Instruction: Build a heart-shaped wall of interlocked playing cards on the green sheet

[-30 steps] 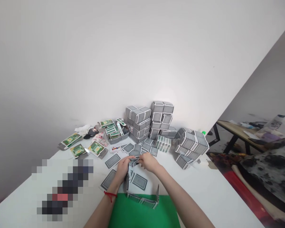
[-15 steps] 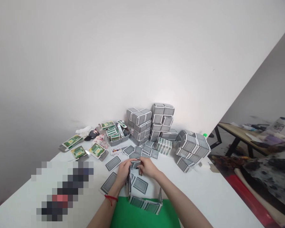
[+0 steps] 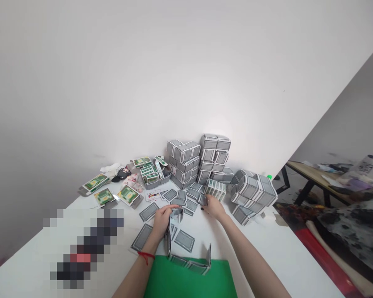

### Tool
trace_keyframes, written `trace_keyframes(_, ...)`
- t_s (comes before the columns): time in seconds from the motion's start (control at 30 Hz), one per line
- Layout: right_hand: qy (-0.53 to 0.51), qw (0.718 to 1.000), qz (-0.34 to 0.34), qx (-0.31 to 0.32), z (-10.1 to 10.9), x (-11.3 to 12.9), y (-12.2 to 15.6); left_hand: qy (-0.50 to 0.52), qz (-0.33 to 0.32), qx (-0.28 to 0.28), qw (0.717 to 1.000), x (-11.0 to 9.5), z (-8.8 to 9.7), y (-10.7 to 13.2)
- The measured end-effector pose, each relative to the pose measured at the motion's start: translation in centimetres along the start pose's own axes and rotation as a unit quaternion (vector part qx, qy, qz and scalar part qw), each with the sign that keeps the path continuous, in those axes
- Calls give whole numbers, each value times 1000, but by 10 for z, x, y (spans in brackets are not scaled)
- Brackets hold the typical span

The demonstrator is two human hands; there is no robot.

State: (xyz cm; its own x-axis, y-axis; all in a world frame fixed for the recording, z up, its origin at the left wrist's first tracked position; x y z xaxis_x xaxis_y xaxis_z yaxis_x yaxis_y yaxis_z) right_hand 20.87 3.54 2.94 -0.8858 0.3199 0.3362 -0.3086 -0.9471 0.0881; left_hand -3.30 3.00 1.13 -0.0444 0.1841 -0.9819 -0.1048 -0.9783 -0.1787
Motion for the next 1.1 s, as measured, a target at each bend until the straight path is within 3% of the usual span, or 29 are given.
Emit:
trace_keyframes(0.17,-61,998,11,-1,10,-2,6,53,-24,14,998,2,0,-3)
trace_keyframes(0.27,-129,991,22,17,13,0,17,116,-28,77,990,1,2,-5)
trace_keyframes(0.33,-253,965,41,60,10,3,28,111,-32,131,985,-3,4,-5)
trace_keyframes(0.4,-386,915,54,105,5,7,39,67,-34,180,981,-8,5,-4)
trace_keyframes(0.43,-430,893,55,120,3,9,44,44,-34,198,979,-10,6,-3)
trace_keyframes(0.5,-454,881,47,128,-1,11,51,9,-32,216,976,-13,6,-3)
trace_keyframes(0.6,-430,894,42,119,-5,15,58,-20,-30,201,979,-13,7,-4)
trace_keyframes(0.83,-334,923,52,183,-13,38,72,-79,-18,62,995,0,14,-12)
trace_keyframes(1.1,-275,947,30,165,-19,57,77,-63,9,35,997,2,14,-12)
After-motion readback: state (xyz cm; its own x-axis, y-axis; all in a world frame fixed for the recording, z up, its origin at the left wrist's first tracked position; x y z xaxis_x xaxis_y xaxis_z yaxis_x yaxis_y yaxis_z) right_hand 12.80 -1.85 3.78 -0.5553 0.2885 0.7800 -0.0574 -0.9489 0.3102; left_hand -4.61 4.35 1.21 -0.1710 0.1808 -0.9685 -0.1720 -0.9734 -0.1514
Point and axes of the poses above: each hand's wrist, its own y-axis away from the middle knuckle, its own z-axis out of the back of the hand, x = y × z, the point moved 3 cm from there along -y, towards the middle knuckle, and after that the axes turned 5 degrees about -z, right-handed, at the moved point
